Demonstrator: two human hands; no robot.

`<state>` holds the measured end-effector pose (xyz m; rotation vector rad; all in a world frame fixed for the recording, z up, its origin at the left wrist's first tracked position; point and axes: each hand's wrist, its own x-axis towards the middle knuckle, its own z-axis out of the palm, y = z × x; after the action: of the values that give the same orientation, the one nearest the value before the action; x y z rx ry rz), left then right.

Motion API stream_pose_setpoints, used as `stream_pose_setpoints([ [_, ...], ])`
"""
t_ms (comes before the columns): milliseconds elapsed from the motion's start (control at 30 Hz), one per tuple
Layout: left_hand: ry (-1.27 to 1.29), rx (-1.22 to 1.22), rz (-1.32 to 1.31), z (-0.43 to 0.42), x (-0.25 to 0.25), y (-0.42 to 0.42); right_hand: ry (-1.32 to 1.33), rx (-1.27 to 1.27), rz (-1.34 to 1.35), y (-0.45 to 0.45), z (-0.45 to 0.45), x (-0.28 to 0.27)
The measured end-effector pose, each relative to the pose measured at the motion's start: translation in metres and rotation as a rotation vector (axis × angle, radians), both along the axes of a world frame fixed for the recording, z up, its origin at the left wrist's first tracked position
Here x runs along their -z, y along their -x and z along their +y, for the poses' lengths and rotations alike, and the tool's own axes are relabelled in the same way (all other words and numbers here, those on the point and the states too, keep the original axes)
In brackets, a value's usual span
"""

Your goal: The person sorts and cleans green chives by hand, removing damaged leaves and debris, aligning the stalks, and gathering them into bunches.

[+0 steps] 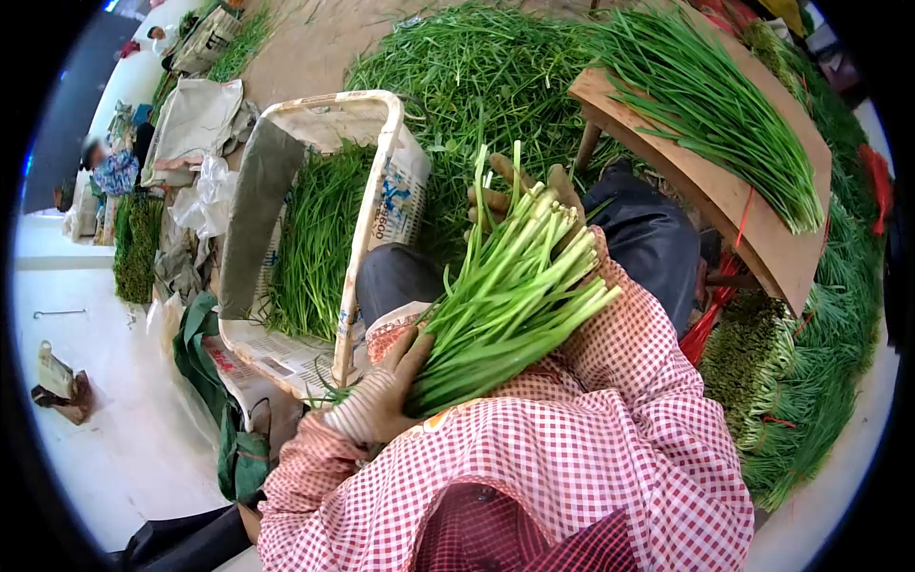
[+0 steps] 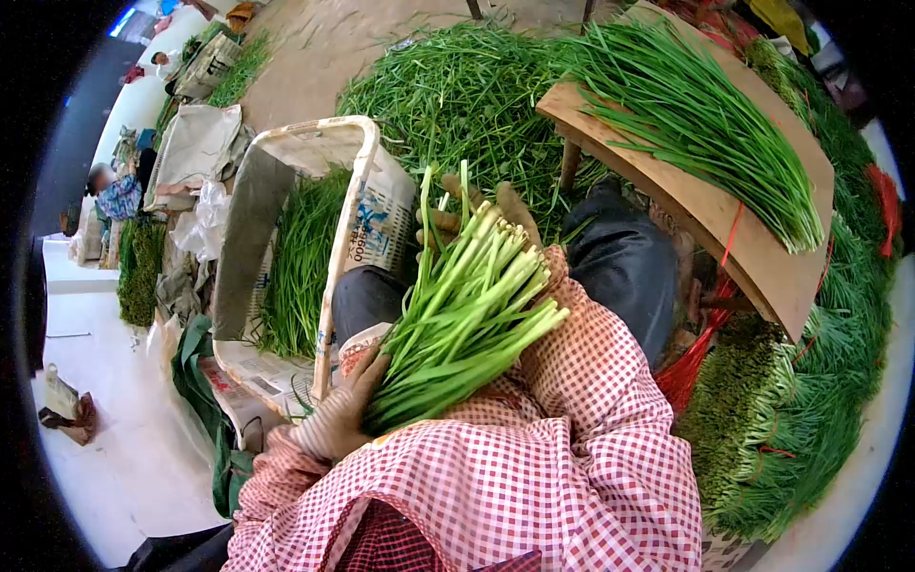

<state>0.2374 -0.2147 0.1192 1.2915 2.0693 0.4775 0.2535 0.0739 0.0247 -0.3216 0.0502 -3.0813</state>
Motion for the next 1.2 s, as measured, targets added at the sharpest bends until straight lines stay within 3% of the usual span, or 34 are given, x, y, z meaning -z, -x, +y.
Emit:
stream_pose_setpoints([
  [33,0.087,0.079,-0.086,0.003,-0.010,0.010,0.005,-0.004,-0.004,-0.003,0.000,0.001],
  [67,-0.008,0.129,-0.118,0.009,-0.015,0.020,0.008,-0.007,-0.006,-0.005,0.000,0.002],
  [200,-0.184,-0.059,-0.232,0.015,0.010,0.048,0.034,-0.033,-0.029,-0.012,-0.001,0.007],
  [267,-0.186,-0.336,-0.732,0.041,0.036,0.041,0.041,-0.045,-0.039,-0.014,0.000,0.008],
  [300,-0.051,-0.087,-0.768,0.042,0.056,0.049,0.042,-0.052,-0.042,-0.014,0.002,0.008],
  [367,0.164,-0.188,-1.155,0.037,0.073,0.031,0.036,-0.062,-0.039,-0.011,0.010,0.008],
  [400,0.179,-0.292,-1.085,0.035,0.064,0.025,0.029,-0.070,-0.018,-0.011,0.016,0.007],
  [500,0.091,-0.404,-0.991,0.032,0.044,0.013,-0.468,0.040,-0.221,-0.003,0.043,-0.006],
  [533,0.050,-0.449,-0.959,0.023,0.052,0.007,-0.493,0.061,-0.326,0.004,0.044,-0.018],
  [567,0.037,-0.467,-0.955,0.021,0.051,0.004,-0.799,0.232,-0.377,0.018,0.049,-0.013],
  [700,-0.089,-0.556,-0.941,0.020,0.048,-0.006,-0.844,0.239,-0.404,0.040,0.068,-0.006],
  [767,-0.058,-0.570,-0.899,0.025,0.037,-0.008,-1.033,0.300,-0.644,0.042,0.072,-0.019],
  [833,-0.085,-0.584,-0.899,0.026,0.035,-0.010,-1.108,0.326,-0.689,0.049,0.077,-0.030],
  [900,-0.075,-0.525,-0.789,0.021,0.042,-0.012,-1.226,0.451,-0.992,0.055,0.082,-0.070],
  [1000,-0.093,-0.588,-0.920,0.020,0.034,-0.015,-1.443,0.546,-0.843,0.057,0.132,-0.070],
  [1033,-0.102,-0.593,-0.927,0.020,0.036,-0.015,-1.650,0.591,-0.525,0.061,0.149,-0.070],
  [1100,-0.028,-0.570,-0.898,0.020,0.037,-0.012,-1.928,0.291,-0.297,0.053,0.123,-0.110],
  [1133,-0.030,-0.567,-0.908,0.020,0.038,-0.013,-2.220,0.077,-0.106,0.054,0.093,-0.129],
  [1167,-0.043,-0.551,-0.921,0.020,0.039,-0.012,-2.462,-0.110,0.167,0.055,0.064,-0.147],
  [1200,-0.057,-0.533,-0.930,0.021,0.038,-0.009,-2.482,-0.309,0.445,0.058,0.046,-0.140],
])
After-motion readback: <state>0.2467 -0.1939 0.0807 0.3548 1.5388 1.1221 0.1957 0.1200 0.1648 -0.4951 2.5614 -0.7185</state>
